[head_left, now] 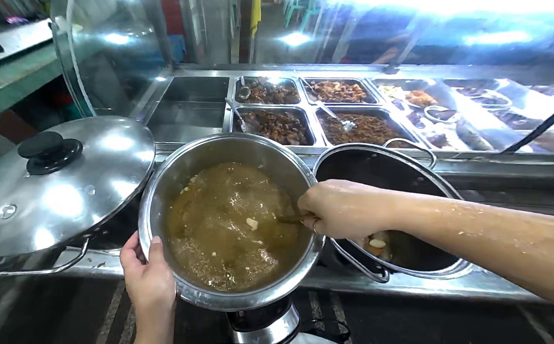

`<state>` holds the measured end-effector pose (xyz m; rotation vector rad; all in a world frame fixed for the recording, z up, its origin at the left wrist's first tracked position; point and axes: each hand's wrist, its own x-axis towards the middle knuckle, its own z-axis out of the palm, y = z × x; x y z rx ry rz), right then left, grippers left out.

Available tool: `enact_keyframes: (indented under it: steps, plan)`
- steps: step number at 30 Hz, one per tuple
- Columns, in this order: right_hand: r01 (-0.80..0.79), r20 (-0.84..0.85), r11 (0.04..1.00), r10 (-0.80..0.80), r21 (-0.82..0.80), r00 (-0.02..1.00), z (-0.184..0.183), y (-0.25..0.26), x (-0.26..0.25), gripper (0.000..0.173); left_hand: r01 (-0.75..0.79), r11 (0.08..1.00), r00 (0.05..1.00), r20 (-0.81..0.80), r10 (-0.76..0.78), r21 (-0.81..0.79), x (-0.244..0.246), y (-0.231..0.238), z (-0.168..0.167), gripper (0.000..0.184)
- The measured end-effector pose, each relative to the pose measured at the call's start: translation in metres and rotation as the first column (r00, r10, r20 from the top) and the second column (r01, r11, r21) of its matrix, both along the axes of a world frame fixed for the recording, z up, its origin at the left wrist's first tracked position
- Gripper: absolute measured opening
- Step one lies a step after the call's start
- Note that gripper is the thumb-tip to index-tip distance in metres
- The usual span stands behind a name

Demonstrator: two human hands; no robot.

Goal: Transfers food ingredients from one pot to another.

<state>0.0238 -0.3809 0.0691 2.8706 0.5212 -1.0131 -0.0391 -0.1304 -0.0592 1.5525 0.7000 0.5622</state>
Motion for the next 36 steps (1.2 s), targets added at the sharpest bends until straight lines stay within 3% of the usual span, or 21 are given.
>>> enact_keyframes:
  steps: [12, 20, 26, 31, 36]
  plan:
    - [0.091, -0.232, 0.965, -0.033, 0.244, 0.972, -0.02, 0.022, -0.018, 0.024, -0.008, 1.0, 1.0, -0.013, 0.008, 0.019, -0.001, -0.001, 0.003, 0.037]
    - [0.28, -0.278, 0.907, -0.194, 0.315, 0.941, -0.005, 0.011, -0.028, 0.023, -0.003, 0.999, 0.999, -0.04, 0.005, 0.037, -0.002, -0.001, 0.005, 0.037]
    - [0.506, -0.371, 0.744, -0.365, 0.435, 0.854, -0.002, -0.004, -0.033, 0.021, -0.005, 1.0, 1.0, -0.023, 0.005, 0.02, -0.003, -0.002, 0.004, 0.036]
    - [0.616, -0.43, 0.636, -0.446, 0.466, 0.785, -0.001, -0.013, -0.032, 0.022, 0.004, 1.0, 0.999, -0.035, -0.003, 0.026, -0.003, -0.001, 0.004, 0.035]
    - [0.713, -0.477, 0.468, -0.533, 0.522, 0.699, -0.002, -0.024, -0.031, 0.029, 0.005, 1.0, 0.999, -0.036, -0.005, 0.015, -0.002, -0.002, 0.004, 0.035]
